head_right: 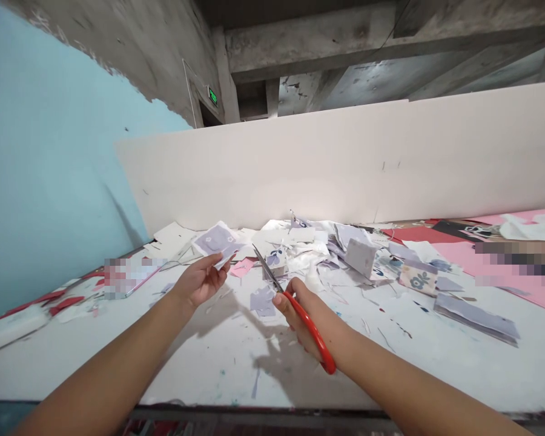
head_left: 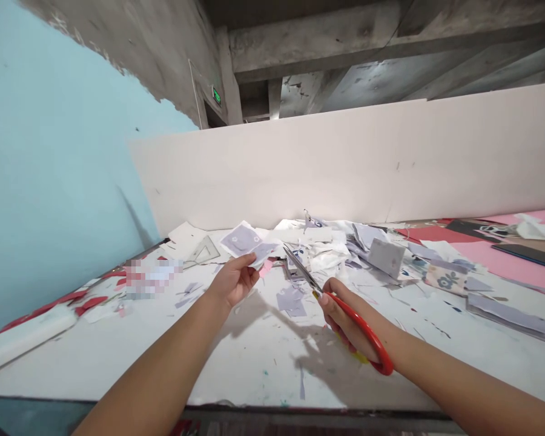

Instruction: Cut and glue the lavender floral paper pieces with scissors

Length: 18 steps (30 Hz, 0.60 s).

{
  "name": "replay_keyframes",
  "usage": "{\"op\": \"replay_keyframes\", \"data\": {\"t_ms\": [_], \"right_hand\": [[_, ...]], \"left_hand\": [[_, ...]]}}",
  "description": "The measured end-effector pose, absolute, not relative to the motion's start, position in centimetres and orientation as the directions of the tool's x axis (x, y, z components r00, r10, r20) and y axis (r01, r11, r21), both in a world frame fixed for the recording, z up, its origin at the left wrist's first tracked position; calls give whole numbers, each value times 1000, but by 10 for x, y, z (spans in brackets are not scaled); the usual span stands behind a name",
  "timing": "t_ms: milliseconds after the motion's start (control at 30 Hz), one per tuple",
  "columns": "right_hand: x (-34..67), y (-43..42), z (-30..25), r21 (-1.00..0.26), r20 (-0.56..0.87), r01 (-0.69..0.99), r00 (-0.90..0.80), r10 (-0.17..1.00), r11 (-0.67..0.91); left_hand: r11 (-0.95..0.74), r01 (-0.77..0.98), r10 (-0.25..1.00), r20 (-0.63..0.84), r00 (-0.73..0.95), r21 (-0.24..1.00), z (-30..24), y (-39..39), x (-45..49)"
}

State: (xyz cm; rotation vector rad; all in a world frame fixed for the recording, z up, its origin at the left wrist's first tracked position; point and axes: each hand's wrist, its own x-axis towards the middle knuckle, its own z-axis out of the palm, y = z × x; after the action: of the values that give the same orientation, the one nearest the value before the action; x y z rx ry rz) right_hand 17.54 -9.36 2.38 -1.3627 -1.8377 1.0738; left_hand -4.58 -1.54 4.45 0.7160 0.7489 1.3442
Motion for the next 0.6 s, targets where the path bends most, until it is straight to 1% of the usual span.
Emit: {"op": "replay_keyframes", "data": {"t_ms": [100, 267, 333, 433, 500, 600], "right_hand": [[176, -94, 24, -863, 32, 471, -310, 950, 182], [176, -93, 23, -868, 54, 458, -298, 953, 193], [176, -91, 20, -893, 96, 401, -272, 958, 203], [177, -86, 15, -954, 153, 218, -242, 958, 208], [177, -82, 12, -980, 158, 80, -251, 955, 183], [177, -77, 10, -987, 157, -81, -252, 955, 140]], "left_hand": [[53, -597, 999, -36, 41, 800, 39, -13, -41], [28, -547, 999, -37, -5, 837, 35, -11, -37], [-22, -538, 998, -11, -59, 843, 37, -12, -37], [-64, -485, 994, 12, -109, 872, 40, -16, -36], [-31, -399, 999, 23, -27, 916, 39, -21, -33], [46, -251, 970, 17, 244, 967, 33, -31, -28]]}}
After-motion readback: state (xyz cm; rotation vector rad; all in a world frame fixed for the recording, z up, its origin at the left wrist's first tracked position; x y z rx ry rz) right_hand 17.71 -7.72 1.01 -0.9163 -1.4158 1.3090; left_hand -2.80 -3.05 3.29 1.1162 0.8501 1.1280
